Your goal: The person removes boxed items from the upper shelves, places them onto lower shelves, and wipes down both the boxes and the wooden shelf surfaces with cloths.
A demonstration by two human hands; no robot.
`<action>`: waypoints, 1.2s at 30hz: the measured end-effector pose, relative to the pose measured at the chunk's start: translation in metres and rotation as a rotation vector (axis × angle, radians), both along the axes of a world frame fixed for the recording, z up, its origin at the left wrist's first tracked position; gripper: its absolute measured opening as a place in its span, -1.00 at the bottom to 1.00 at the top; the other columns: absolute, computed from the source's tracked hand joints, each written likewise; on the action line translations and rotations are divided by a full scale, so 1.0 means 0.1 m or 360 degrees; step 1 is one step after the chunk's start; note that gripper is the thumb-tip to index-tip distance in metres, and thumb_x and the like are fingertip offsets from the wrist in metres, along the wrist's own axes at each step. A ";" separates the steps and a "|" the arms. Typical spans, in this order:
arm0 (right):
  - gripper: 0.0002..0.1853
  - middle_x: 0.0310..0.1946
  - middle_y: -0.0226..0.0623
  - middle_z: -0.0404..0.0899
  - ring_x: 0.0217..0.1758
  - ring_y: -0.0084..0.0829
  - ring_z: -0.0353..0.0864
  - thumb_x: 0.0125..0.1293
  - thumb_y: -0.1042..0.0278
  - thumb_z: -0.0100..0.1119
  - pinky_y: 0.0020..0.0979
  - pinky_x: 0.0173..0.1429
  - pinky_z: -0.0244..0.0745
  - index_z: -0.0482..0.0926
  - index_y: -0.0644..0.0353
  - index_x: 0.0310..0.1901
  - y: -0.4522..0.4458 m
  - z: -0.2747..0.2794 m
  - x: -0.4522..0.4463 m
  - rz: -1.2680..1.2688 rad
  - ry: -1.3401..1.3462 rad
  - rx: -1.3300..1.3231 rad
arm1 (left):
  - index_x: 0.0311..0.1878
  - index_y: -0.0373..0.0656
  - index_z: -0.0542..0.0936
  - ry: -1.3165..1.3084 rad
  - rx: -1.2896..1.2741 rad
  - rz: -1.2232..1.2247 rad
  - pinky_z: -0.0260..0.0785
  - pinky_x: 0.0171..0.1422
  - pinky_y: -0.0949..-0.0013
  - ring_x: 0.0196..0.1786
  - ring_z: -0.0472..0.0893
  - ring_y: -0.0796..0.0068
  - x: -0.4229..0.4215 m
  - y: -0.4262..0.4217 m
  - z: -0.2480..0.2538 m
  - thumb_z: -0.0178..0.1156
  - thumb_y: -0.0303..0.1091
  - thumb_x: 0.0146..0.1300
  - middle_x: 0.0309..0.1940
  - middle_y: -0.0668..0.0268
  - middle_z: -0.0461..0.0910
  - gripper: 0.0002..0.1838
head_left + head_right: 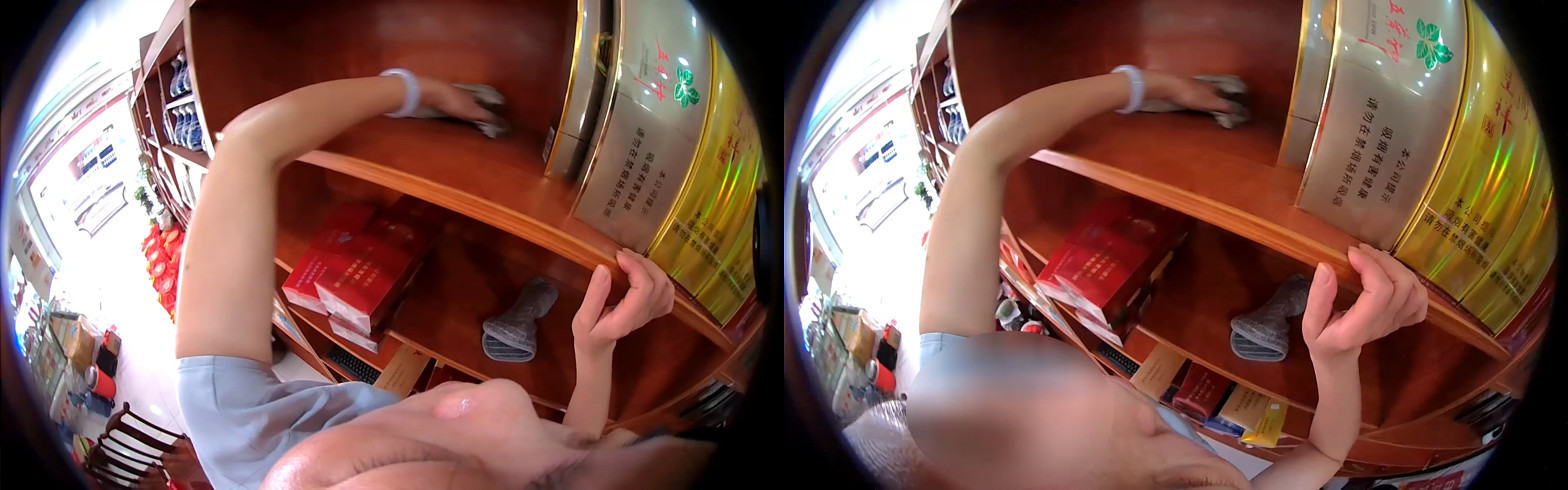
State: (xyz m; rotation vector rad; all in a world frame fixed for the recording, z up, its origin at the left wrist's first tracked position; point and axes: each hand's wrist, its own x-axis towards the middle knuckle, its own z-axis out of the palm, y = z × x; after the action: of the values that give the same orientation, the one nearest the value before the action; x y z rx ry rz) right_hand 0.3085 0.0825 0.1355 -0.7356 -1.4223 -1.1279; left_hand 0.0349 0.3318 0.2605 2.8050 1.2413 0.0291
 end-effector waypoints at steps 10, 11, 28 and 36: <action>-0.81 -0.27 -0.38 0.56 -0.19 -0.30 0.47 0.25 0.22 0.11 -0.29 0.00 0.21 0.51 0.14 -0.22 -0.03 0.02 0.05 -0.0010 -0.0059 -0.0018 | 0.23 -0.44 0.32 -0.0008 -0.0177 0.0015 0.05 0.37 0.26 0.33 0.24 0.10 0.53 -1.00 0.06 -0.12 0.18 0.25 0.25 -0.09 0.30 -0.21; -0.82 -0.27 -0.38 0.56 -0.21 -0.30 0.48 0.24 0.24 0.14 -0.29 -0.02 0.23 0.51 0.14 -0.22 -0.04 0.03 0.04 -0.0030 -0.0064 -0.0006 | 0.18 -0.46 0.37 -0.0105 0.0018 0.0058 0.10 0.33 0.26 0.27 0.31 0.11 0.48 -1.18 0.00 -0.10 0.20 0.25 0.19 -0.07 0.36 -0.21; -0.69 -0.18 -0.15 0.56 -0.11 -0.21 0.47 0.35 0.30 -0.12 -0.21 0.12 0.20 0.54 0.34 -0.10 -0.21 0.05 0.09 0.0142 -0.0150 -0.0259 | 0.13 -0.31 0.45 0.0144 0.0254 0.1545 0.24 0.17 0.27 0.01 0.50 0.22 -3.03 -1.54 0.05 0.02 0.02 0.25 0.02 0.01 0.53 -0.41; -0.68 -0.20 -0.15 0.55 -0.12 -0.23 0.46 0.34 0.26 -0.14 -0.20 0.13 0.18 0.52 0.34 -0.14 -0.19 0.02 0.05 0.0121 -0.0064 -0.0274 | 0.34 -0.02 0.27 -0.0305 0.0181 0.1277 0.25 0.14 0.43 0.16 0.38 0.56 -3.07 -0.88 0.01 0.01 -0.43 0.20 0.20 0.50 0.38 -0.42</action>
State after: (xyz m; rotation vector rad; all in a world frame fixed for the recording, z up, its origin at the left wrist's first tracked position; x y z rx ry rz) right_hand 0.3132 0.0633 0.1375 -0.7761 -1.5830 -0.9745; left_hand -0.2722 0.2436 0.2612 2.1108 2.2436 0.4052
